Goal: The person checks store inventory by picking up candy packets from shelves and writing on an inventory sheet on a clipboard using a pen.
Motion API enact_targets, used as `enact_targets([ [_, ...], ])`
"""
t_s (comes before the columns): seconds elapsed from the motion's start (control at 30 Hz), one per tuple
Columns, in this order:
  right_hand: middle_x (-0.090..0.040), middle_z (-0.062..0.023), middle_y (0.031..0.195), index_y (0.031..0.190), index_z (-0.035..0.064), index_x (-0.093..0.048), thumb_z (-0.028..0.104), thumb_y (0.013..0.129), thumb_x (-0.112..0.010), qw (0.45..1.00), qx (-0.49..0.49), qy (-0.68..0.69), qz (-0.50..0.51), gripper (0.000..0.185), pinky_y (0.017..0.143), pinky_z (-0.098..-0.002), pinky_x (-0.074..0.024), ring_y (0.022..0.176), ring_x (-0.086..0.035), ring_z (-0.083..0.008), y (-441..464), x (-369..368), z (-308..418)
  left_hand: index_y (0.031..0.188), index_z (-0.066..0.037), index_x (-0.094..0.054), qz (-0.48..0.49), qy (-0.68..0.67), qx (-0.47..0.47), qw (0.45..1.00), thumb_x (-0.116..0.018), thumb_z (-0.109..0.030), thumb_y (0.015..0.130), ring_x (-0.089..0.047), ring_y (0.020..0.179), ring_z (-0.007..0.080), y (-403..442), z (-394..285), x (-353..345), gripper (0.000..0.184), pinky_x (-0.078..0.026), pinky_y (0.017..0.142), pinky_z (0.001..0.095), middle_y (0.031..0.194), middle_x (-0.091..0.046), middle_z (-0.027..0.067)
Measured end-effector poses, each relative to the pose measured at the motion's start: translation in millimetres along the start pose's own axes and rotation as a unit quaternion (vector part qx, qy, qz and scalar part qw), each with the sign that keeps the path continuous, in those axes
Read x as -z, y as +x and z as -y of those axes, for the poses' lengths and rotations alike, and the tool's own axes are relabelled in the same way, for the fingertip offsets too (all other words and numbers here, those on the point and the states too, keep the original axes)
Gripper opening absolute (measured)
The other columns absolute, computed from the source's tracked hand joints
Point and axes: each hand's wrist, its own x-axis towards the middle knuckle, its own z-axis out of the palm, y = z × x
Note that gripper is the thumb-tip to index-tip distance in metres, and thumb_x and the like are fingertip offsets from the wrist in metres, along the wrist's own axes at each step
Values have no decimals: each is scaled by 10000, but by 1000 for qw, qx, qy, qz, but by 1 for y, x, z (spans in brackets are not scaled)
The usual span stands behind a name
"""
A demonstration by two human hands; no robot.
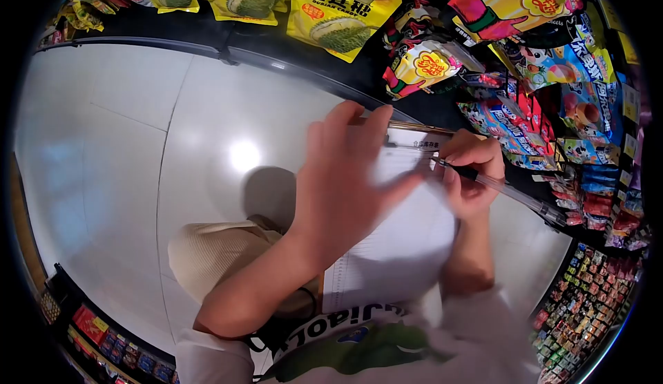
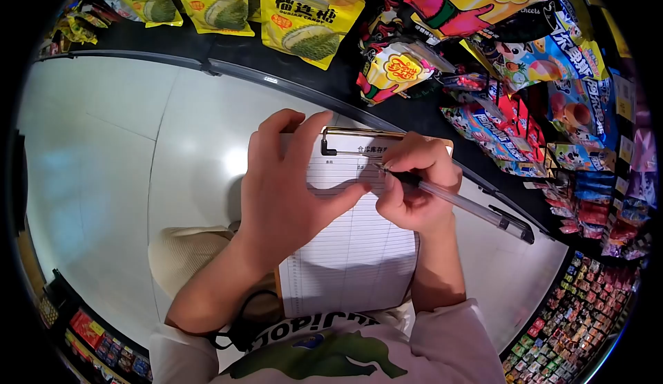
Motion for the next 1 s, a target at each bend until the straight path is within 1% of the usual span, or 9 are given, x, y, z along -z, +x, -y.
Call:
enact_targets([
  [0.03,-612,-117,749,861,16,-518,0,737,-646,999,18,-25,22,179,560,-242,-438,600,-535,-135,0,2,-3,1232,-84,-560,8,9,-7,1000,-887,-296,602,-529,1018,336,0,1,-1,740,-486,835,413,1177,-472,162],
  [0.17,-607,-103,701,814,34,-534,14,720,-677,998,21,-47,23,171,543,-247,-437,577,-532,-143,5,1,-7,1215,-102,-567,38,6,-1,999,-867,-288,636,-536,1009,332,6,3,0,679,-484,826,415,1152,-472,163],
  [0.33,-594,-83,655,777,39,-547,5,698,-677,995,64,-67,42,156,512,-277,-432,540,-522,-174,6,0,-13,1203,-113,-573,41,0,16,999,-871,-280,627,-540,997,327,8,5,-2,670,-488,809,416,1123,-466,155],
  [0.4,-589,-81,645,768,39,-547,3,692,-675,993,67,-83,46,153,506,-282,-429,532,-516,-183,7,-2,-13,1199,-116,-574,40,5,18,999,-871,-276,625,-543,987,323,8,6,-2,666,-489,803,414,1118,-464,152],
  [0.53,-574,-79,617,758,38,-546,1,680,-669,989,83,-112,60,150,495,-290,-419,513,-494,-201,9,-2,-14,1196,-127,-577,45,6,19,999,-872,-271,620,-557,937,303,9,8,-4,662,-501,747,400,1120,-464,143],
  [0.67,-572,-74,618,759,42,-545,17,693,-668,987,82,-123,56,142,484,-291,-403,502,-473,-200,8,-2,-14,1194,-133,-584,46,16,20,999,-870,-265,620,-573,873,287,10,7,-6,654,-507,699,388,1115,-464,134],
  [0.77,-572,-67,620,763,47,-548,33,709,-666,989,87,-116,41,130,488,-292,-393,507,-463,-196,8,-1,-16,1186,-131,-594,37,27,3,999,-869,-255,618,-577,848,282,11,8,-8,643,-507,699,385,1111,-463,128],
  [0.87,-574,-61,624,763,51,-553,43,720,-667,988,94,-113,48,122,498,-294,-390,516,-459,-196,10,1,-18,1178,-131,-603,31,23,-1,999,-872,-239,611,-577,850,283,12,9,-10,637,-505,696,385,1111,-462,123],
  [1.0,-582,-57,637,759,57,-556,51,717,-689,990,62,-110,61,139,520,-304,-402,534,-470,-198,9,2,-17,1181,-129,-605,38,21,3,999,-876,-228,605,-580,855,284,13,11,-10,644,-503,701,389,1110,-462,123],
])
